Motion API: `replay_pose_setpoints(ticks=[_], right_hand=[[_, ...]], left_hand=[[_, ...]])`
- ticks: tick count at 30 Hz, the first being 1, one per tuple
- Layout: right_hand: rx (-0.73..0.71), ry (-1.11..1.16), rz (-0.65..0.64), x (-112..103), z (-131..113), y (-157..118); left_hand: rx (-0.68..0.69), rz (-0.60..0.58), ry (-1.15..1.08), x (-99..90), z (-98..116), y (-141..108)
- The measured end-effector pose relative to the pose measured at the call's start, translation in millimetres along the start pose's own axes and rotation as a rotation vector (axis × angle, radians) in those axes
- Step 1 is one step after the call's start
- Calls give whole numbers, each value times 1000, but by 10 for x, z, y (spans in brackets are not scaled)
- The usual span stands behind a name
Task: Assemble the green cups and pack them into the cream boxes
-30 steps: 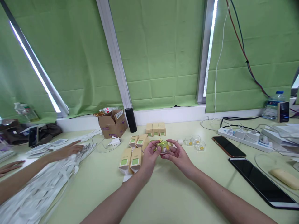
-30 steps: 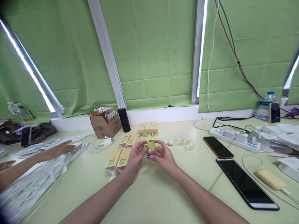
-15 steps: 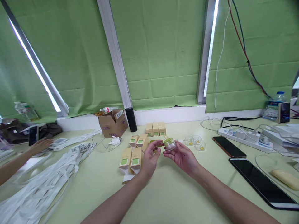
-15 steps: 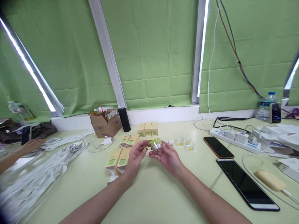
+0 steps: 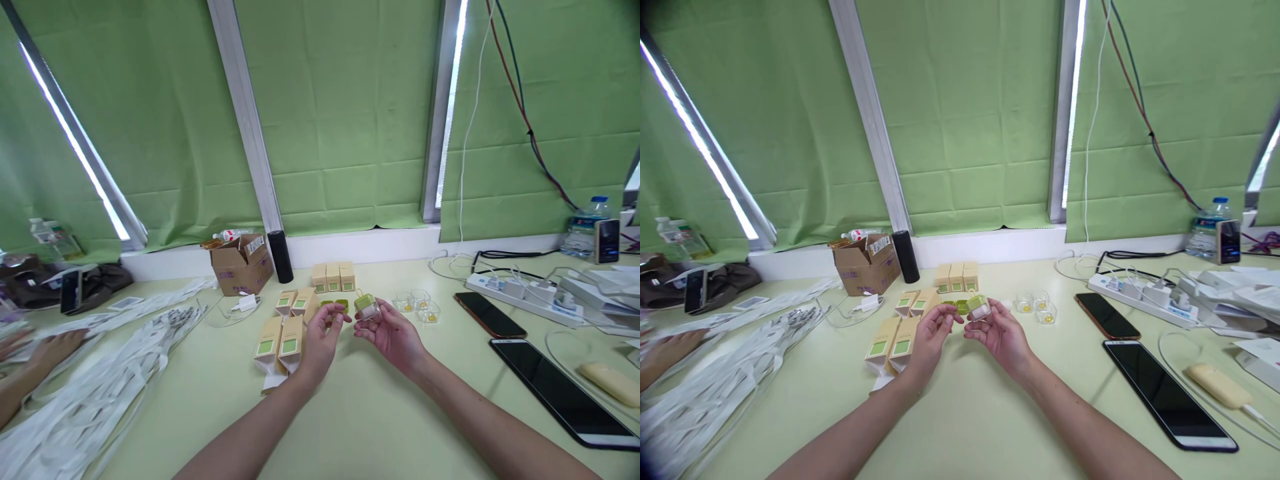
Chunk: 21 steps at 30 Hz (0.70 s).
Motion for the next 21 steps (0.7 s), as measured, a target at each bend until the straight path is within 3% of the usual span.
replay_pose_setpoints(ticks=[4,11,16,21], right_hand=[[-35,-50,62,28,-20,-37],[-196,-446,235,-8,-7,-57],[-278,-687,227,-7,49,-60],[-363,-747,223,-4,44,-70]], left_hand=[[-15,-32,47,22,16,2],[-44,-59,148,52,29,9],[-57,-91,82,91,35,-14],[-4,-98,3,99,34,-13]])
Point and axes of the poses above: each hand's wrist, its own y-axis towards the middle knuckle, its own x-axis out of the palm, z = x × y, the point moved 4 cm from there along y, towards the middle knuckle, and after that the axes turned 8 degrees about x, right-handed, at the moved point
